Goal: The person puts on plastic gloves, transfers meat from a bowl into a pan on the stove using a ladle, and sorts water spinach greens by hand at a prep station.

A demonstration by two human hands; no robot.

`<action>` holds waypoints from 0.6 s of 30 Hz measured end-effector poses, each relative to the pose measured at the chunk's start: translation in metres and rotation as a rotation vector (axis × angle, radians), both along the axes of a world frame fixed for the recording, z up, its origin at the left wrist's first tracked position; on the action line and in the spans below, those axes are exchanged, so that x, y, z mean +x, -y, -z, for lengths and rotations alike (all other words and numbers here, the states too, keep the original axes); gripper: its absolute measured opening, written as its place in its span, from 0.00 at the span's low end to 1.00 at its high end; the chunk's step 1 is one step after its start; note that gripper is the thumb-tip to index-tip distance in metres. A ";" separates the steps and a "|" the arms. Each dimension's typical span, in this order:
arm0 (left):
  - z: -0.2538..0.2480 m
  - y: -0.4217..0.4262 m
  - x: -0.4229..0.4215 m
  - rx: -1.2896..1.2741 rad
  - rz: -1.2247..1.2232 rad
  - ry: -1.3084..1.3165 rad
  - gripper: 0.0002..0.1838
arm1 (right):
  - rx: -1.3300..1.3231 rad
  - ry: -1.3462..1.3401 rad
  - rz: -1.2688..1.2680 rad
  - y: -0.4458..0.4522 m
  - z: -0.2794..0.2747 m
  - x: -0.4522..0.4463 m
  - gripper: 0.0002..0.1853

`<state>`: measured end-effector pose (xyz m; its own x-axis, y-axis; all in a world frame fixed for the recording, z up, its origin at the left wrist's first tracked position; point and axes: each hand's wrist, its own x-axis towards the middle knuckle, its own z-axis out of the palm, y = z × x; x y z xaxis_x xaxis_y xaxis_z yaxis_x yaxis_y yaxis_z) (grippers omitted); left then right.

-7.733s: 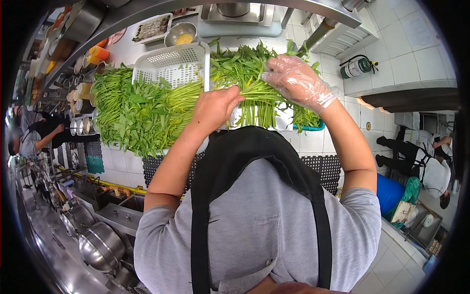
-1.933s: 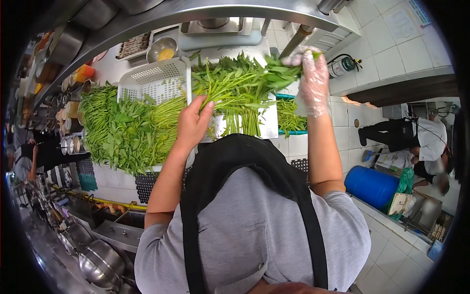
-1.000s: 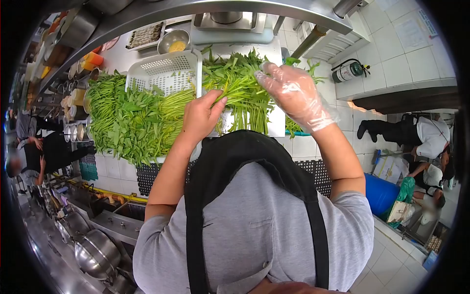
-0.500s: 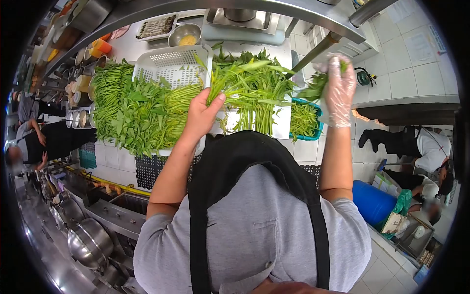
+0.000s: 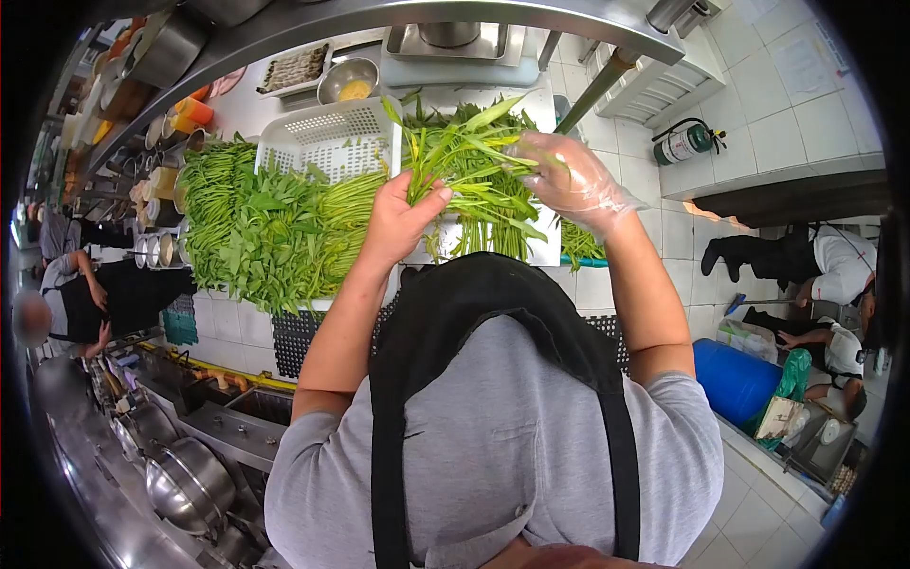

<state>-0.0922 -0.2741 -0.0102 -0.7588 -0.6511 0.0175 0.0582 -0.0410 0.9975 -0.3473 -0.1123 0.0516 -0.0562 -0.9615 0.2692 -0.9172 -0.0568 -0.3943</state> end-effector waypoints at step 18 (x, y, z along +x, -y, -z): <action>0.028 -0.018 -0.025 -0.287 0.028 0.150 0.14 | -0.298 -0.167 0.298 0.013 0.064 0.028 0.07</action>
